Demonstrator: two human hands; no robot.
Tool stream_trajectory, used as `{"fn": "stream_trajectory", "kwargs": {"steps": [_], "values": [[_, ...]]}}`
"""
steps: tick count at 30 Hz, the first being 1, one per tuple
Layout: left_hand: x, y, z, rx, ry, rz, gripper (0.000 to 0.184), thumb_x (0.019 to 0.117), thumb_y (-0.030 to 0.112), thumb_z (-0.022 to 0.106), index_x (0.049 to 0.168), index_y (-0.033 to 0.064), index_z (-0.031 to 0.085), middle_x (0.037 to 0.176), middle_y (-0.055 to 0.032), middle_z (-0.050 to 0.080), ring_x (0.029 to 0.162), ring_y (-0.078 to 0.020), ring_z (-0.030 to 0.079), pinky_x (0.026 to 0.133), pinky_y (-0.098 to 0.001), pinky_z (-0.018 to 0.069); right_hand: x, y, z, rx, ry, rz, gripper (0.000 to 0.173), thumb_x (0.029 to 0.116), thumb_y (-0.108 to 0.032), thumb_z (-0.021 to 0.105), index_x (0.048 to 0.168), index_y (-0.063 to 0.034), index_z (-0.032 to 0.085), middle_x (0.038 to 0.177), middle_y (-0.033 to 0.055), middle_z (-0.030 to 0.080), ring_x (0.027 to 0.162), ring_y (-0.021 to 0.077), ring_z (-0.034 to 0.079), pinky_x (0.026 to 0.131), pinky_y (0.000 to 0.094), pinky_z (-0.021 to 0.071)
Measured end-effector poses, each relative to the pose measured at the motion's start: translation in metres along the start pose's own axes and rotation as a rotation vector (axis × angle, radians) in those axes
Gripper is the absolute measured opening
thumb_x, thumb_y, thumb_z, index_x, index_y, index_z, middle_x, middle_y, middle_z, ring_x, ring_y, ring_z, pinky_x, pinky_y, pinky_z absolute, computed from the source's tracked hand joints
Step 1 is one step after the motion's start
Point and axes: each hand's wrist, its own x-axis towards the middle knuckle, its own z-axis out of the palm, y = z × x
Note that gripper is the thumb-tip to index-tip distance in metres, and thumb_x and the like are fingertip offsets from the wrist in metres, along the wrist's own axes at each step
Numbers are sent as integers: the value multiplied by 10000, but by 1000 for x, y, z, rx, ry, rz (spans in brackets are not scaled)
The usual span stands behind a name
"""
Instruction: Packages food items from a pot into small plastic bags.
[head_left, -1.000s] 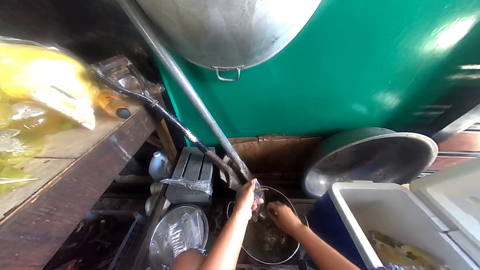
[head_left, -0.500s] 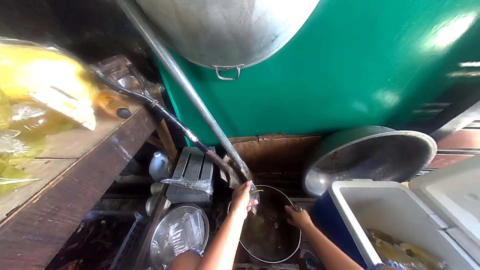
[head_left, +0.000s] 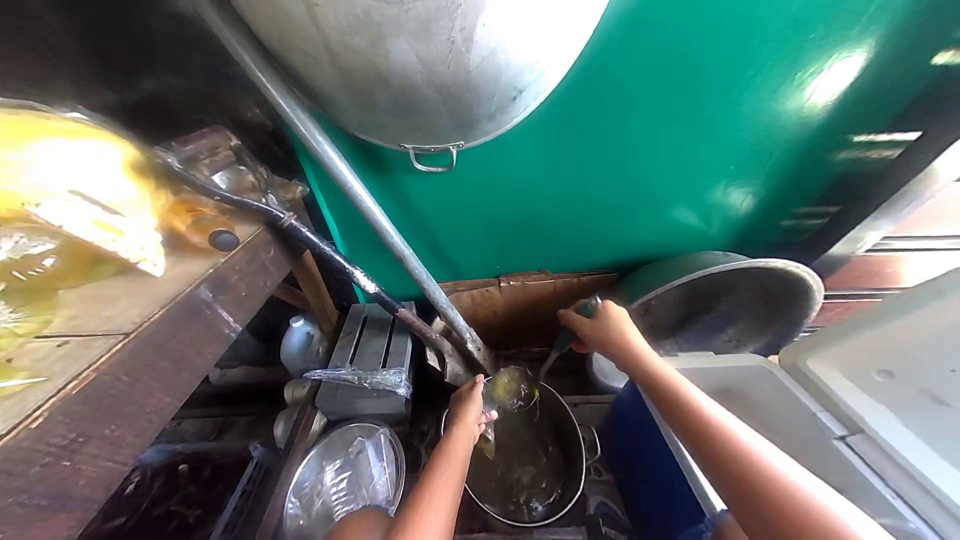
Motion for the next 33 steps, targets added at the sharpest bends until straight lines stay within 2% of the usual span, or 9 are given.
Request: {"fn": "stream_trajectory", "kwargs": {"steps": [4, 8, 10, 14, 17, 19, 23, 27, 33], "values": [[1, 2, 5, -87, -4, -42, 493, 1083, 461, 468, 1488, 181, 504, 1399, -213, 529, 961, -292, 628, 747, -390, 514, -38, -63, 18, -317, -32, -310, 316, 1023, -329, 589, 930, -49, 702, 803, 154, 684, 809, 345, 700, 717, 574, 543], [-1, 4, 9, -186, 20, -70, 434, 1098, 427, 445, 1411, 138, 531, 1143, -182, 623, 828, -240, 606, 671, -345, 489, -83, -88, 51, -523, -149, -557, 285, 1037, -300, 534, 1046, -45, 660, 879, 140, 688, 842, 322, 711, 690, 498, 556], [1, 3, 8, -234, 1, -80, 433, 1098, 427, 443, 1394, 126, 536, 1140, -176, 613, 853, -251, 595, 690, -362, 490, -89, -83, 59, -580, -115, -621, 289, 1038, -291, 510, 1024, -46, 661, 864, 133, 682, 785, 304, 713, 634, 457, 548], [6, 2, 6, -209, -12, -91, 459, 1075, 452, 494, 1427, 160, 535, 1122, -178, 622, 761, -217, 587, 614, -314, 464, -54, -47, 76, -578, -249, -362, 311, 1059, -295, 497, 1202, -58, 639, 1090, 177, 691, 988, 366, 702, 803, 540, 558], [6, 4, 4, -133, -18, -52, 465, 1072, 461, 490, 1450, 194, 535, 1185, -183, 631, 807, -237, 625, 647, -329, 494, -13, 29, 118, -485, -389, -170, 364, 1058, -279, 494, 1322, -57, 611, 1269, 239, 639, 1190, 422, 628, 976, 594, 502], [5, 4, 2, -109, -31, -22, 457, 1085, 433, 478, 1466, 187, 530, 1320, -201, 596, 920, -283, 640, 729, -384, 514, -3, 86, 151, -435, -450, -113, 369, 1053, -281, 510, 1335, -69, 621, 1326, 263, 611, 1218, 440, 611, 1008, 608, 488], [10, 2, 0, -76, -29, -3, 432, 1083, 428, 486, 1435, 190, 562, 1287, -173, 600, 830, -228, 623, 657, -325, 493, -17, 164, 197, -359, -480, -55, 351, 1061, -272, 533, 1353, -100, 624, 1420, 249, 562, 1212, 432, 625, 1010, 587, 506], [11, 1, -1, -67, -20, -5, 407, 1087, 403, 488, 1421, 185, 572, 1322, -162, 588, 877, -234, 632, 688, -334, 505, -26, 205, 208, -75, -276, 147, 342, 1044, -282, 582, 1310, -81, 664, 1310, 188, 668, 1222, 364, 639, 1055, 548, 481], [11, -3, -3, -42, -5, -3, 409, 1085, 398, 498, 1416, 174, 579, 1332, -173, 584, 895, -246, 633, 691, -341, 506, 8, 227, 164, 402, -29, 575, 390, 1034, -348, 630, 1287, -52, 655, 1178, 214, 682, 1009, 326, 690, 890, 502, 558]]}}
